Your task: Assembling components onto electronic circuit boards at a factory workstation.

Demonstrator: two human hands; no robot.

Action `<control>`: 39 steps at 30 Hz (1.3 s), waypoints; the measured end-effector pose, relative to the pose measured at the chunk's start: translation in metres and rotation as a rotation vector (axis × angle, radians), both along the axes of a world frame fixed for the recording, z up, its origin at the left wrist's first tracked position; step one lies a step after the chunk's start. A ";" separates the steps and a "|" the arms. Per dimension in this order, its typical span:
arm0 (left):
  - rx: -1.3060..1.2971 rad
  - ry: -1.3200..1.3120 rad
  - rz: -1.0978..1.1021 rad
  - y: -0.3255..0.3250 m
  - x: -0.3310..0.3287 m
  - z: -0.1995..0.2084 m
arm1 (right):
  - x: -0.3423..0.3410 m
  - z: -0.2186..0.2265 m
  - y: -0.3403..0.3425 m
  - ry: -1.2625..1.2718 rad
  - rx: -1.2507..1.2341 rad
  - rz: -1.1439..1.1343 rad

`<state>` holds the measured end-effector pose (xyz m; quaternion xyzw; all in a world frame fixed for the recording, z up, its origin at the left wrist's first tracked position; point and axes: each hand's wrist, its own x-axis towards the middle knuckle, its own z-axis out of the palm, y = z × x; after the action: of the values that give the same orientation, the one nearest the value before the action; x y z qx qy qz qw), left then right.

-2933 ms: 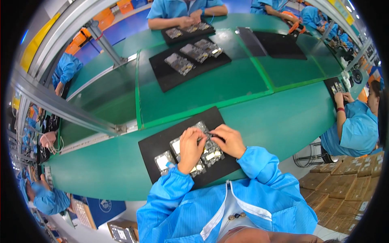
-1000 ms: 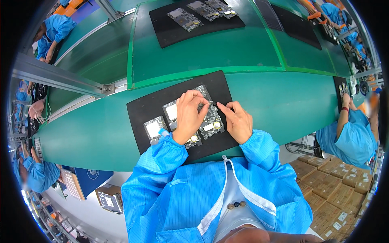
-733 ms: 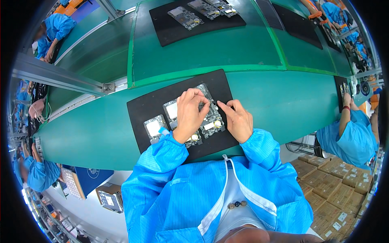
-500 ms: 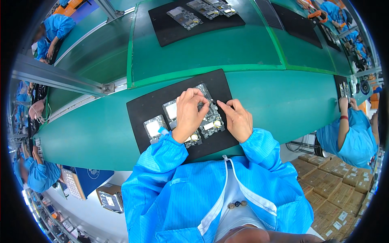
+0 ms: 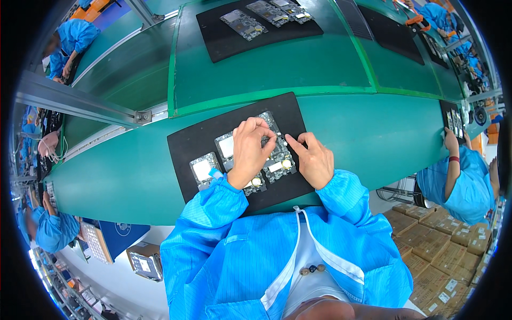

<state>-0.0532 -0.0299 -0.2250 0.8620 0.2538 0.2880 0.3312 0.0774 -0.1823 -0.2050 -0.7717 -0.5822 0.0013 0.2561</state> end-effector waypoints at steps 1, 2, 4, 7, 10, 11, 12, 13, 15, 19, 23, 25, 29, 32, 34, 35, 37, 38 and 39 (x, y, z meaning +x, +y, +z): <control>0.014 -0.007 0.001 0.000 0.000 -0.001 | 0.000 0.002 0.000 -0.024 -0.012 0.000; 0.027 -0.013 0.002 0.001 0.000 -0.002 | -0.001 0.002 0.001 -0.024 -0.012 0.000; 0.060 -0.008 0.003 -0.001 0.001 0.002 | -0.001 0.002 0.001 -0.038 -0.016 0.001; 0.098 -0.003 0.008 -0.002 0.002 0.003 | 0.000 0.001 0.001 -0.017 -0.011 0.008; 0.077 -0.004 0.011 -0.002 0.002 0.003 | 0.000 -0.001 -0.001 0.017 -0.004 -0.003; 0.052 -0.003 0.009 -0.001 0.002 0.002 | 0.000 -0.001 -0.001 0.016 -0.004 -0.003; 0.053 -0.003 0.009 -0.002 0.002 0.002 | 0.000 -0.001 -0.001 0.034 -0.012 -0.008; 0.055 -0.003 0.015 -0.002 0.003 0.002 | 0.000 -0.001 0.000 0.052 -0.020 -0.013; 0.058 -0.003 0.020 -0.002 0.003 0.001 | 0.000 -0.001 0.000 0.074 -0.013 -0.014; 0.046 -0.002 0.022 -0.001 0.003 0.000 | 0.001 -0.001 0.000 0.117 -0.007 -0.016; 0.021 0.012 0.010 0.000 0.002 0.002 | 0.001 -0.001 -0.001 0.116 -0.002 -0.018; 0.028 0.013 0.012 -0.001 0.002 0.001 | 0.000 0.000 -0.001 0.119 0.001 -0.022; 0.040 0.014 0.018 -0.002 0.002 0.002 | 0.000 -0.001 -0.002 0.114 0.007 -0.020; 0.049 0.016 0.016 -0.001 0.003 0.001 | 0.000 -0.003 -0.002 0.082 -0.019 -0.009; 0.059 0.018 0.022 -0.002 0.003 0.000 | -0.001 -0.003 -0.001 -0.001 -0.010 0.021; 0.070 0.020 0.030 -0.002 0.004 0.000 | -0.001 -0.004 -0.001 0.000 -0.010 0.021; 0.079 0.016 0.033 -0.003 0.004 0.001 | -0.002 -0.006 -0.001 -0.075 -0.022 0.082; 0.088 0.011 0.036 -0.003 0.005 0.001 | -0.001 -0.009 -0.001 -0.074 -0.023 0.080; 0.088 0.012 0.034 -0.004 0.005 0.001 | 0.001 -0.012 -0.001 -0.110 -0.047 0.119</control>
<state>-0.0478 -0.0336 -0.2242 0.8728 0.2575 0.2994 0.2867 0.0785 -0.1836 -0.2166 -0.7406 -0.6398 -0.0120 0.2051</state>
